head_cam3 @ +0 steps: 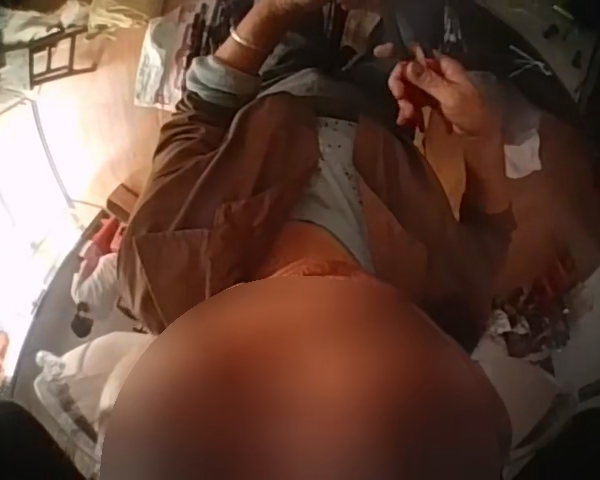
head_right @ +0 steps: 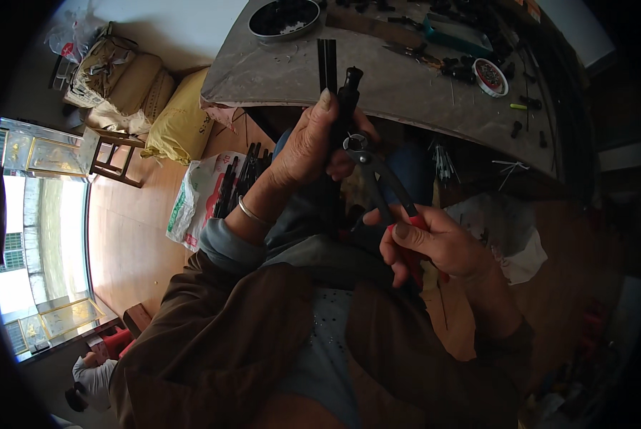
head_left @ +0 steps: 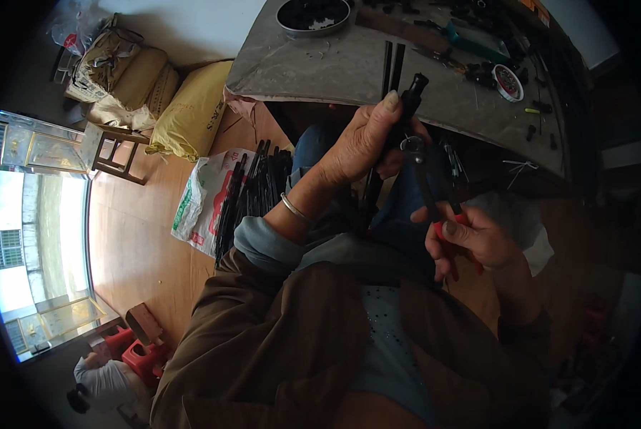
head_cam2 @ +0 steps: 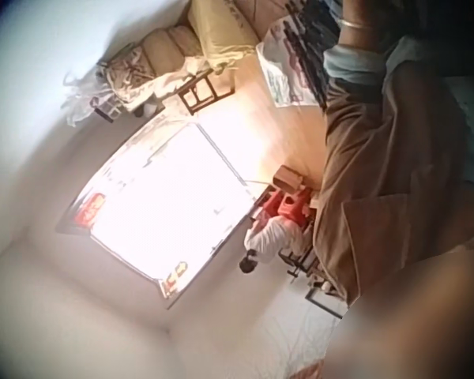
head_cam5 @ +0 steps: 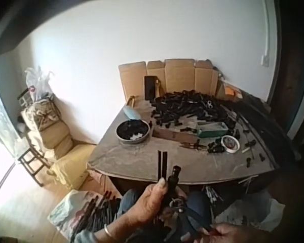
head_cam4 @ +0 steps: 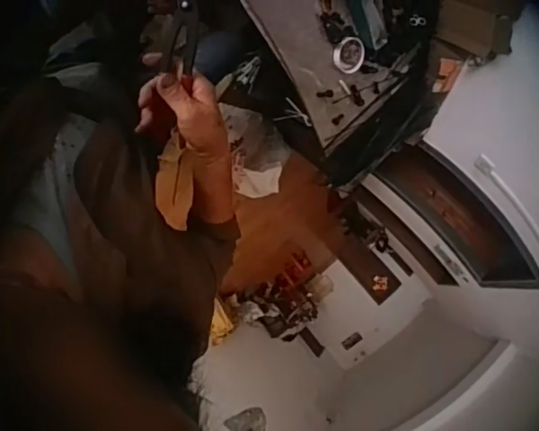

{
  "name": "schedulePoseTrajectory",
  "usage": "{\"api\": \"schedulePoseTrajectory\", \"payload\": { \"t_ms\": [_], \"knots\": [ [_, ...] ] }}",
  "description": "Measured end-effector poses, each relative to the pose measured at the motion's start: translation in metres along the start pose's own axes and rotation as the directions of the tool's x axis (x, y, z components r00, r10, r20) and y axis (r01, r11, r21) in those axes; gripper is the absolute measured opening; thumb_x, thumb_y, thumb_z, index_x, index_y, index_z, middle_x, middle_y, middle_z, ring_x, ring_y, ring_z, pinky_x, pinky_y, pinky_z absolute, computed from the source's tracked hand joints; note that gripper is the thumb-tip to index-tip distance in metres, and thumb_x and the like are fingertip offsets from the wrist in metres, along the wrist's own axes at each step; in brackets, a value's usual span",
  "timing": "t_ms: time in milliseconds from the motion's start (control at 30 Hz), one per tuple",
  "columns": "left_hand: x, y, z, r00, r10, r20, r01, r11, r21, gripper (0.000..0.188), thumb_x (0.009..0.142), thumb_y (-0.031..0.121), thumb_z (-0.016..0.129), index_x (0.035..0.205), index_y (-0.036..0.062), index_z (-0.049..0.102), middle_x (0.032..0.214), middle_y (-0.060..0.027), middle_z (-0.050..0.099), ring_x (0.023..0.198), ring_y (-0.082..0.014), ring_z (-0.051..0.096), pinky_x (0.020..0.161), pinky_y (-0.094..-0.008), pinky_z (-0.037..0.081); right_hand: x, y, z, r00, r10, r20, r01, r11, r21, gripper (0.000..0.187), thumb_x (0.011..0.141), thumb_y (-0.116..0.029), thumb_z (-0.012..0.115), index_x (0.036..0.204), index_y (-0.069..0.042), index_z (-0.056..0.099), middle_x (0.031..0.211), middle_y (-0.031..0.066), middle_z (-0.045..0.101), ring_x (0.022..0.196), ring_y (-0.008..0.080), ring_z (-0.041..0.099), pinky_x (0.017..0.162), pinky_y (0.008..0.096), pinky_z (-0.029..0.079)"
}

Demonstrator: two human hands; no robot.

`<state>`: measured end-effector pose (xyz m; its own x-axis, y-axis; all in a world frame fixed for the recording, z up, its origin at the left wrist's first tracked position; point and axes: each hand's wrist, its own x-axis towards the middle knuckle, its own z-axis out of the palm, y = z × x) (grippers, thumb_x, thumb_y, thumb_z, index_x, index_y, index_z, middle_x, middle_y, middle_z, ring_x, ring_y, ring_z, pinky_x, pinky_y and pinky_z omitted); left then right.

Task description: Assembling umbrella ribs by inserting spokes into plastic connectors and securing them.

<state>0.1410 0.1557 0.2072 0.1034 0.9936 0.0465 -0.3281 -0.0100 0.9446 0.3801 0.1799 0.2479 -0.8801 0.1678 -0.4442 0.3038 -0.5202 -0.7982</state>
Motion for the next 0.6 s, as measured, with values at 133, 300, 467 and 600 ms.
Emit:
{"api": "schedulePoseTrajectory", "payload": {
  "t_ms": [133,300,467,600],
  "knots": [
    [-0.003,0.0,-0.004,1.0,0.024,-0.011,-0.024,0.999,-0.022,0.078,0.092,0.067,0.028,0.091,-0.0032,0.06,0.047,-0.0005,0.04,0.038,-0.0085,0.038,0.037,-0.0232,0.033,0.006,-0.005,0.018,0.992,-0.028,-0.124,0.03,0.999,0.021,0.048,0.1,-0.033,0.044,0.13,0.005,0.041,0.081,0.0086,0.061,0.066,0.0146,0.063,0.062,0.0263,0.052],
    [0.0,-0.002,-0.002,1.0,0.003,-0.002,-0.003,1.0,-0.013,0.077,0.093,0.066,0.027,0.091,-0.0034,0.06,0.047,-0.0003,0.04,0.038,-0.0085,0.038,0.037,-0.023,0.033,0.002,0.0,0.008,0.998,0.021,-0.057,-0.021,1.0,-0.004,0.046,0.1,-0.035,0.044,0.124,0.004,0.045,0.078,0.0084,0.06,0.062,0.015,0.062,0.059,0.029,0.052],
    [-0.004,-0.001,-0.003,0.997,0.008,-0.077,-0.014,0.997,-0.081,0.074,0.095,0.063,0.029,0.085,-0.0021,0.062,0.048,-0.0002,0.042,0.039,-0.0086,0.041,0.037,-0.0229,0.033,0.005,-0.008,0.033,0.986,0.146,-0.074,-0.12,0.952,0.281,0.041,0.099,-0.039,0.044,0.11,0.0,0.05,0.072,0.0057,0.056,0.054,0.0135,0.056,0.052,0.0301,0.049],
    [-0.002,-0.004,-0.007,1.0,0.023,-0.015,-0.024,0.996,-0.082,0.076,0.093,0.066,0.03,0.084,-0.0022,0.061,0.049,0.0001,0.042,0.039,-0.0087,0.041,0.038,-0.0222,0.033,0.014,0.005,0.033,0.992,0.126,0.003,-0.121,0.941,0.316,0.041,0.098,-0.046,0.043,0.093,-0.006,0.049,0.062,-0.0006,0.042,0.047,0.0079,0.042,0.046,0.0271,0.041]
  ]
}}
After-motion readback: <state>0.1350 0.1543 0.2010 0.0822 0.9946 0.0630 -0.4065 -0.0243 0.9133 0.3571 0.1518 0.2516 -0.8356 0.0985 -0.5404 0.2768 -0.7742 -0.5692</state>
